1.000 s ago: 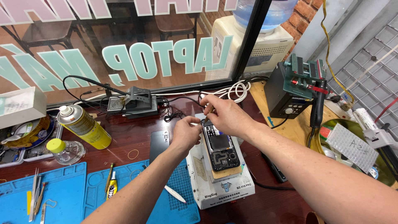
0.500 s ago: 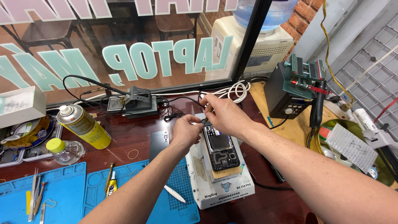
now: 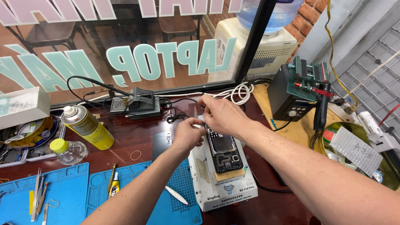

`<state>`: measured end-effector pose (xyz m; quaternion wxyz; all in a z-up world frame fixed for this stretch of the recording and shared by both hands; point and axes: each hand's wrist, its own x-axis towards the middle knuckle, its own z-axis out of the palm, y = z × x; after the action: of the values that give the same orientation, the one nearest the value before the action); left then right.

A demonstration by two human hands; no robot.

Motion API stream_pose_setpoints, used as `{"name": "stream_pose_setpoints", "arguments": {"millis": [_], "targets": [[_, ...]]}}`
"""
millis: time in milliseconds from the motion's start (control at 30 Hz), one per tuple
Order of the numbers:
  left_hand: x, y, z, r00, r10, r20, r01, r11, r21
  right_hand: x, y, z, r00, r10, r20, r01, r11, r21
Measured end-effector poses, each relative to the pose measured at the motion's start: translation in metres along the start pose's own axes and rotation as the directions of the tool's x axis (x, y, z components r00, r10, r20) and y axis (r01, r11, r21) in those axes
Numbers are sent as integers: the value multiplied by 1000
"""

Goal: The person uses a soldering iron to work on the internal components of a disassembled mobile phone placed on a heat plate. They repeatedly apply the soldering iron to small areas on the motherboard while holding the device steady.

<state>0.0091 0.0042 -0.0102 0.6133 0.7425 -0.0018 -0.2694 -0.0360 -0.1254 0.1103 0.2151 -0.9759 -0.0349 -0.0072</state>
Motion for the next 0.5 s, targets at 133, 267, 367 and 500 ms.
{"name": "stream_pose_setpoints", "arguments": {"millis": [133,267,367,500], "targets": [[-2,-6,-5,995,38,-93,-44,997,-64,0,0,-3,1000,0,8,1,994,-112],[-4,-18,-16,979,-7,-203,11,1000,23,-2,3,-3,1000,-22,-7,21,994,-105],[-5,-32,-17,975,62,-213,-29,987,157,-3,5,-2,999,-29,-17,29,999,-24],[-7,-47,-15,973,190,-128,-130,919,372,-2,6,1,1000,18,-15,-19,994,-103]]}}
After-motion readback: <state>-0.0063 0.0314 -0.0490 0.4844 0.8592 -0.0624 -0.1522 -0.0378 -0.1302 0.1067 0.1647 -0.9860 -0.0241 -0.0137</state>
